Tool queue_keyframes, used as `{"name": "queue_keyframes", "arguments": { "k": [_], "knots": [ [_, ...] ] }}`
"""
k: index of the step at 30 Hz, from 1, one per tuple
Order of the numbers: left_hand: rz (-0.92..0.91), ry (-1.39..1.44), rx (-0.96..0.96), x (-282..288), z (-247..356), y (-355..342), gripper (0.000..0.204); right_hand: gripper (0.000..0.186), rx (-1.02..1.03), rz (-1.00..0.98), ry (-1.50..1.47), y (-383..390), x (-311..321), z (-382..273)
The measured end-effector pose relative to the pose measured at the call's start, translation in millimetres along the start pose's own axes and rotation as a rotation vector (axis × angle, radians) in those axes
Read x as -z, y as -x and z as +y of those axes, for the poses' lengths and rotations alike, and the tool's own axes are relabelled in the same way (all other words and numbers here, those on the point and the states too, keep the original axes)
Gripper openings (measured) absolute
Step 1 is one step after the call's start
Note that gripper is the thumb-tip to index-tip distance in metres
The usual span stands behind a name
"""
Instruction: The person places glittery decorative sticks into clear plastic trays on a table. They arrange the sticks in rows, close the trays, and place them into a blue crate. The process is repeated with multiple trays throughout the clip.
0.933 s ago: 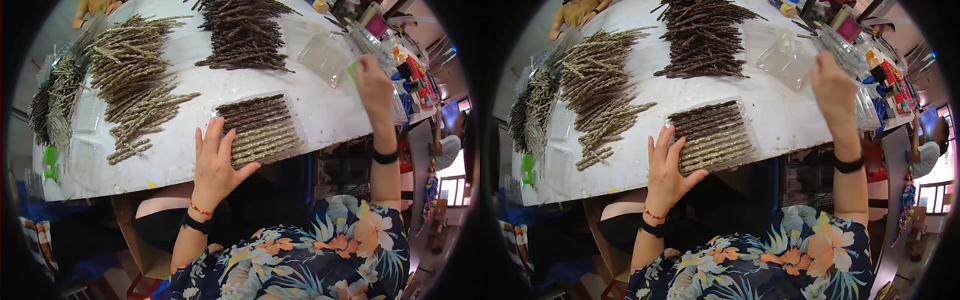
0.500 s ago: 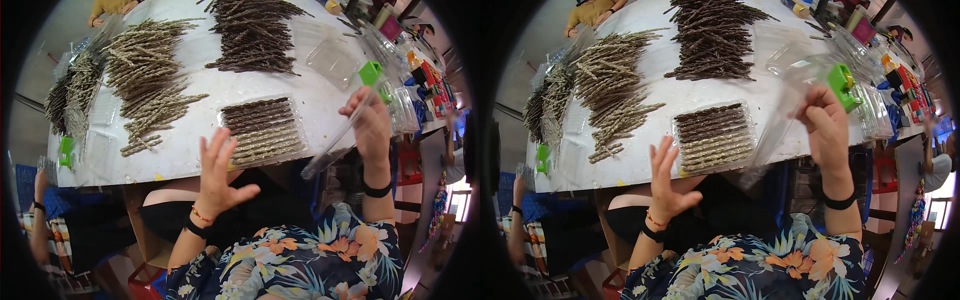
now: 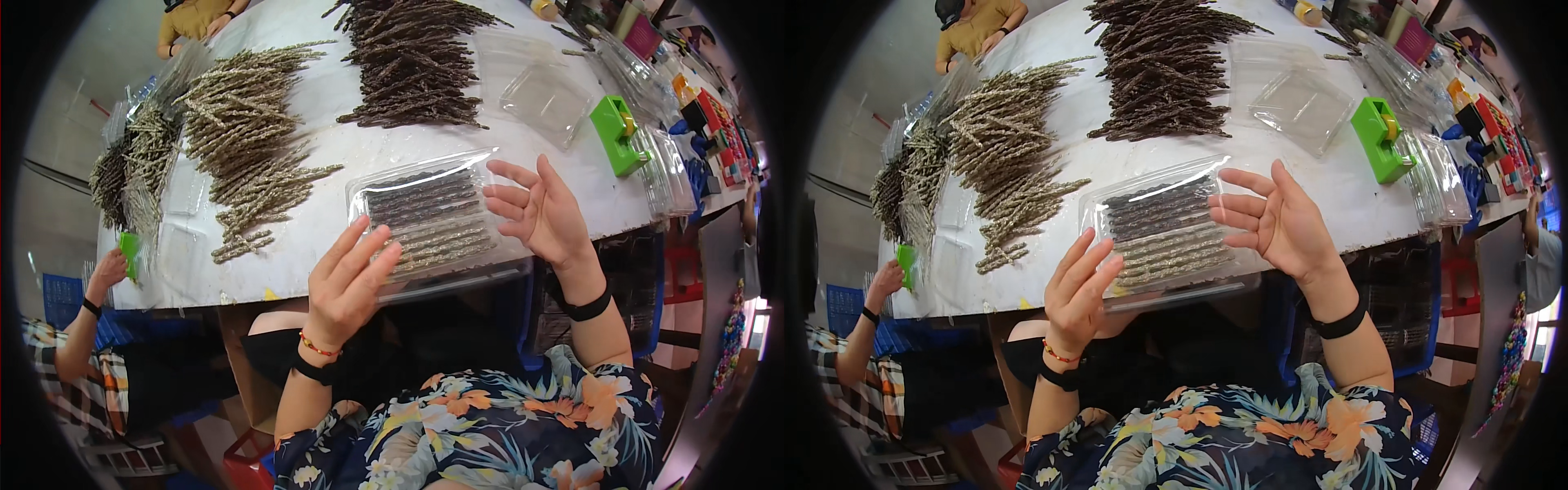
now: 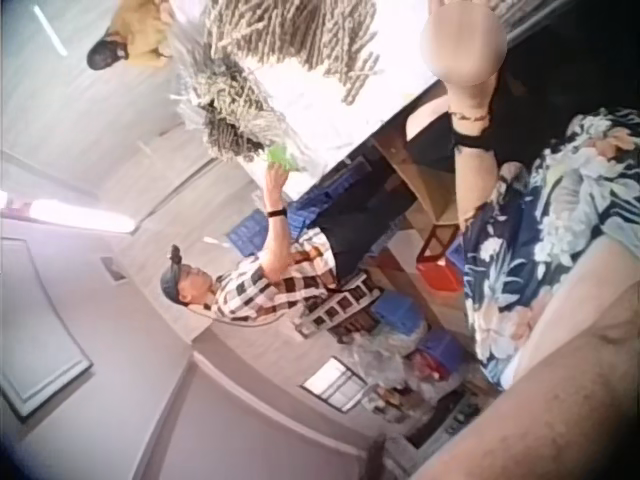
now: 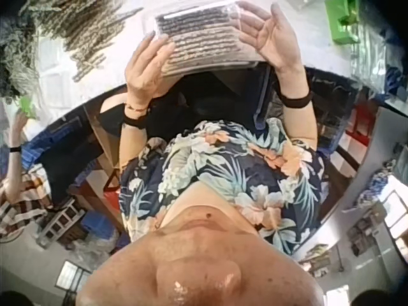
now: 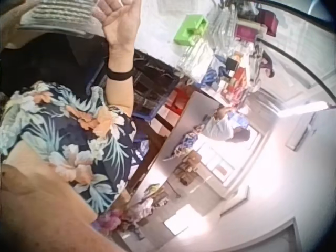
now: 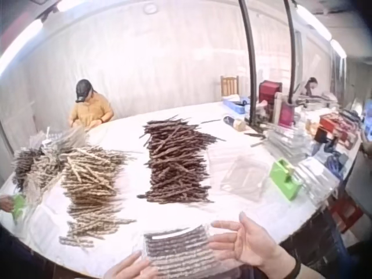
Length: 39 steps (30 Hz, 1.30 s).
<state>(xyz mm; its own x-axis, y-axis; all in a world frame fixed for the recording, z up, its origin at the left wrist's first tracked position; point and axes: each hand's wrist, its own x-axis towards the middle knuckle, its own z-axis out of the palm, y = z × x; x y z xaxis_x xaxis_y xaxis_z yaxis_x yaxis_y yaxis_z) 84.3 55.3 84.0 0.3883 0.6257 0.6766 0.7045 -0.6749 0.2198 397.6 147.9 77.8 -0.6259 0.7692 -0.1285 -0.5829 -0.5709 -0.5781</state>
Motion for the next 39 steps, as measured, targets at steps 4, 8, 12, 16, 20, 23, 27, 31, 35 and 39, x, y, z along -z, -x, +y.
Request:
{"name": "queue_keyframes", "arguments": {
  "k": [4,8,12,16,20,23,27,31,35,39],
  "knots": [
    [-0.164,-0.005,0.03,-13.4,-12.5,2.6,0.051,0.05,0.291,0.367,1.072,-13.3,-2.7,26.4],
    [-0.25,0.018,0.064,-14.0,-13.7,-1.9,0.052,0.046,0.478,0.556,1.645,-26.1,0.0,43.4],
    [-0.371,0.124,0.113,-2.0,-15.4,5.0,0.067,0.039,0.517,0.562,1.826,-21.2,0.4,55.2],
    [-0.35,0.143,0.171,-5.7,-23.0,15.7,0.053,0.039,0.552,0.57,1.869,-21.9,-8.1,65.2],
    [-0.317,0.103,0.371,-20.3,-29.5,19.6,0.057,0.045,0.586,0.574,1.914,-25.4,-19.4,73.2],
    [-0.447,0.005,0.412,-26.6,-29.0,15.3,0.069,0.048,0.656,0.545,2.135,-26.3,-14.0,77.6],
    [-0.443,-0.141,0.291,-24.7,-30.3,2.4,0.07,0.047,0.612,0.601,2.105,-26.3,-9.0,77.6],
    [-0.311,-0.125,0.28,-31.4,-46.8,-8.7,0.041,0.037,0.646,0.725,2.058,-29.2,-5.9,82.8],
    [-0.274,0.025,0.376,-34.9,-50.0,-14.8,0.036,0.03,0.685,0.677,1.871,-32.9,-8.6,78.7],
    [-0.18,-0.024,0.257,-37.1,-60.3,-2.0,0.041,0.031,0.353,0.581,1.13,-35.2,-30.3,71.9]
  ]
}}
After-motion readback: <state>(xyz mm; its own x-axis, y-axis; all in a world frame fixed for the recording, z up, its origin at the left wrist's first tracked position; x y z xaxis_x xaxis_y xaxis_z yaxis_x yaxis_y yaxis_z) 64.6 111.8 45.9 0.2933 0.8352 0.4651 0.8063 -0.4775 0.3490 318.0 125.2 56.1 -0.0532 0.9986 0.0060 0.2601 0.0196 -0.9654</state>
